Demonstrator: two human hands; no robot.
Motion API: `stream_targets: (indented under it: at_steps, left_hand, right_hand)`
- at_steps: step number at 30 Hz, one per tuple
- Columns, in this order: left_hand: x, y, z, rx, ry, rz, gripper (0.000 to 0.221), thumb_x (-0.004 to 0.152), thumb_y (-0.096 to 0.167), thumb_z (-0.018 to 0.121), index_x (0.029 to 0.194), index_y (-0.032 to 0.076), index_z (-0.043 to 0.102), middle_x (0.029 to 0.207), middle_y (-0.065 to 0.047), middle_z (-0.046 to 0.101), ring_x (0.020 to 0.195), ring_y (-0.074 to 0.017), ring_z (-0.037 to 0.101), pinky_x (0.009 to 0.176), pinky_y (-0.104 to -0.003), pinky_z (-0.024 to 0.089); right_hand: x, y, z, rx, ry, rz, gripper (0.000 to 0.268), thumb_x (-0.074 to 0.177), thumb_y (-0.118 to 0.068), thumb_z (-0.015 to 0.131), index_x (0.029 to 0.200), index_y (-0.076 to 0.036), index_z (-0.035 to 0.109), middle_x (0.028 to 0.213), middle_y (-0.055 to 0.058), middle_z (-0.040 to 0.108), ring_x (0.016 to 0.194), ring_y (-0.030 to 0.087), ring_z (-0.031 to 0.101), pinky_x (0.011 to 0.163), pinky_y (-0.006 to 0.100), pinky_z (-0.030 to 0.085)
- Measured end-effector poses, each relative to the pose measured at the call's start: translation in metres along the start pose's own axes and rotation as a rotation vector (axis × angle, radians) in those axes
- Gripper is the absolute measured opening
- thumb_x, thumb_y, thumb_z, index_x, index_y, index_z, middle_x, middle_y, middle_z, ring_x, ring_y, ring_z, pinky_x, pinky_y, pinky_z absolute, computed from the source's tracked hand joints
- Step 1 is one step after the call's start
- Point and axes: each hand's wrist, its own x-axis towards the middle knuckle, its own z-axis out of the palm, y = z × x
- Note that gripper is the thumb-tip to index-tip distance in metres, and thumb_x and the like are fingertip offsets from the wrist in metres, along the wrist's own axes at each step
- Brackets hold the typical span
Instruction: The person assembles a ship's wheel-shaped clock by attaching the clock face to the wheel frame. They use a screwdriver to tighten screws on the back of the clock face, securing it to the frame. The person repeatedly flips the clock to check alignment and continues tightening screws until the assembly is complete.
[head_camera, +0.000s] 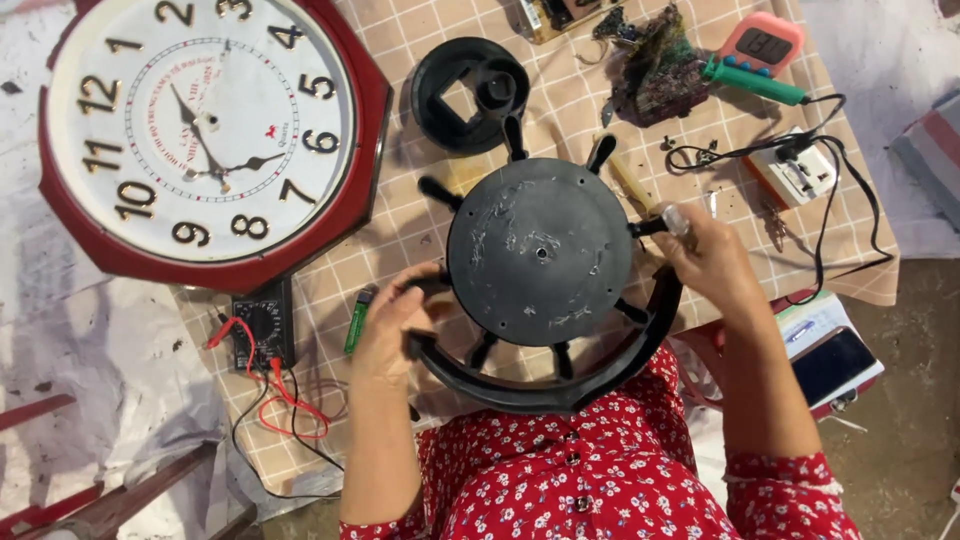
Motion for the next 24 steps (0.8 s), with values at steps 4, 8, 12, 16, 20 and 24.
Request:
stream_targets:
  at_steps: [4,8,12,16,20,24]
  left_hand:
    - [-0.01,-0.015,-0.002,-0.325,-0.24,0.0,0.061,0.074,0.033,0.062,0.124,0.006,0.04,0.122,-0.017,0.043,0.111,-0.035,0.042,0.087,-0.054,0.039]
    - [-0.008,-0.027,-0.022,-0.277,-0.21,-0.085,0.068,0.074,0.012,0.059,0.133,0.003,0.026,0.122,-0.025,0.043,0.107,-0.0391,0.047,0.081,-0.054,0.045]
    - [0.0,-0.042,-0.047,-0.144,-0.062,-0.133,0.065,0.076,0.005,0.056,0.134,0.008,0.027,0.122,-0.022,0.046,0.105,-0.0389,0.05,0.076,-0.051,0.048]
    - [0.01,-0.029,-0.051,0.527,-0.11,-0.302,0.071,0.072,0.036,0.057,0.133,0.028,0.023,0.135,-0.01,0.036,0.089,-0.0319,0.062,0.064,-0.036,0.057]
    - [-0.007,-0.016,0.008,-0.306,0.182,-0.314,0.053,0.065,0.005,0.062,0.115,-0.004,0.046,0.117,-0.025,0.05,0.11,-0.0413,0.047,0.08,-0.057,0.046]
    - [-0.01,-0.039,0.0,-0.209,0.151,-0.198,0.035,0.069,0.001,0.066,0.103,-0.001,0.057,0.086,-0.019,0.06,0.063,-0.0289,0.061,0.055,-0.039,0.053]
  right_hand:
    - [0.028,-0.003,-0.007,-0.002,-0.01,-0.148,0.034,0.079,-0.023,0.062,0.111,-0.011,0.059,0.066,0.021,0.058,0.07,0.04,0.057,0.063,0.044,0.044]
    - [0.051,0.0,0.003,-0.172,-0.041,-0.237,0.035,0.075,-0.024,0.065,0.107,-0.009,0.06,0.072,0.023,0.059,0.074,0.042,0.057,0.063,0.049,0.043]
    - [0.055,-0.005,0.008,-0.18,-0.026,-0.365,0.034,0.075,-0.018,0.063,0.107,-0.007,0.059,0.082,0.019,0.061,0.076,0.041,0.058,0.066,0.048,0.046]
    - [0.032,-0.061,-0.021,-0.31,0.033,-0.349,0.033,0.085,-0.01,0.059,0.117,-0.005,0.054,0.101,0.017,0.059,0.069,0.032,0.058,0.051,0.042,0.044]
    - [-0.014,-0.078,-0.009,-0.126,-0.019,-0.542,0.018,0.081,0.012,0.052,0.098,0.007,0.057,0.078,0.012,0.06,0.06,0.013,0.058,0.045,0.017,0.05]
    - [-0.045,-0.098,0.013,-0.334,-0.138,-0.493,0.035,0.066,-0.025,0.064,0.1,-0.03,0.056,0.074,-0.005,0.055,0.058,0.02,0.06,0.055,0.032,0.048]
